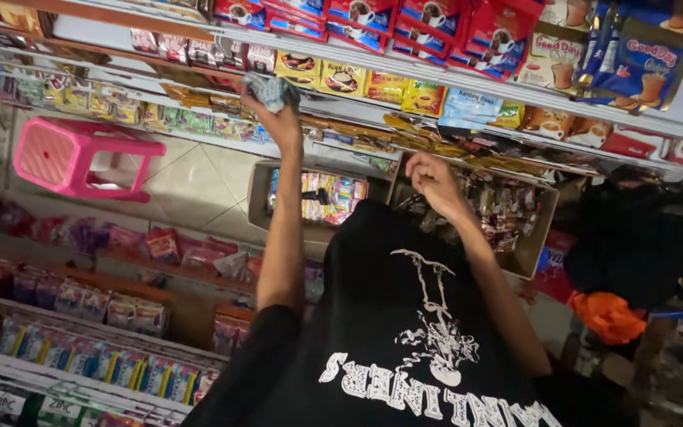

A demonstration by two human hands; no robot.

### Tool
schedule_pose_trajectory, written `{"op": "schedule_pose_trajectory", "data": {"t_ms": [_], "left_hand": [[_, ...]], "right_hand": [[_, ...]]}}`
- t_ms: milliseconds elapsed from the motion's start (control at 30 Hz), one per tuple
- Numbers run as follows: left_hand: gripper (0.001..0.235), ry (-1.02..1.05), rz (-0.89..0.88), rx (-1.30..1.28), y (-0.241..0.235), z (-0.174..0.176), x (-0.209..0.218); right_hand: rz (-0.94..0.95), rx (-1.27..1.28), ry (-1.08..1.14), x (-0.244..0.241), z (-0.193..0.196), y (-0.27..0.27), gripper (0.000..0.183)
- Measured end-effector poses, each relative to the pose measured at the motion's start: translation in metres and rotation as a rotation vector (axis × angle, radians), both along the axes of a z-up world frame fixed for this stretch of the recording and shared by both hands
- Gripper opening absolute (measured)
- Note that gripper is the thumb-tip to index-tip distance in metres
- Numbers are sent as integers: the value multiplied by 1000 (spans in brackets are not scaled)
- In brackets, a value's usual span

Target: The person wipes down various shelves and surfaces in a convenience store using a cloth, moving several items and stock aside to reach different areas.

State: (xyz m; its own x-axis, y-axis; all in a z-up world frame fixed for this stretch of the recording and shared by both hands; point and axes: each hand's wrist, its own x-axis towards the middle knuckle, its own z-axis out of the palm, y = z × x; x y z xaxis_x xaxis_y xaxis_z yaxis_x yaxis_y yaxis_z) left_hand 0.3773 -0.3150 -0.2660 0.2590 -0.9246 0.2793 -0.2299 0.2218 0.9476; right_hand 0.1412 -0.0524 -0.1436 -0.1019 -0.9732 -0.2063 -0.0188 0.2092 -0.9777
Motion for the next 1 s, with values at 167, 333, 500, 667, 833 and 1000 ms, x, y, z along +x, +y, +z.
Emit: {"op": "schedule_pose_trajectory", "data": {"t_ms": [167,333,500,667,833,1000], "left_hand": [[91,-350,-203,-168,55,-12,-30],[82,-137,-515,70,121,-29,-84],[53,429,-369,421,79,-9,-69],[85,543,-460,484,82,12,-72],[64,606,-624,560,144,20,-146],[76,401,-325,634,117,29,-124]], "right_hand": [[-55,-16,52,-9,-6,14,39],[-127,-10,10,-14,-7,27,33],[-85,-5,21,-8,-7,38,35],[-90,82,5,-1,2,49,40],[-97,40,-15,2,-2,54,41],[-90,33,46,8,4,62,36]]}}
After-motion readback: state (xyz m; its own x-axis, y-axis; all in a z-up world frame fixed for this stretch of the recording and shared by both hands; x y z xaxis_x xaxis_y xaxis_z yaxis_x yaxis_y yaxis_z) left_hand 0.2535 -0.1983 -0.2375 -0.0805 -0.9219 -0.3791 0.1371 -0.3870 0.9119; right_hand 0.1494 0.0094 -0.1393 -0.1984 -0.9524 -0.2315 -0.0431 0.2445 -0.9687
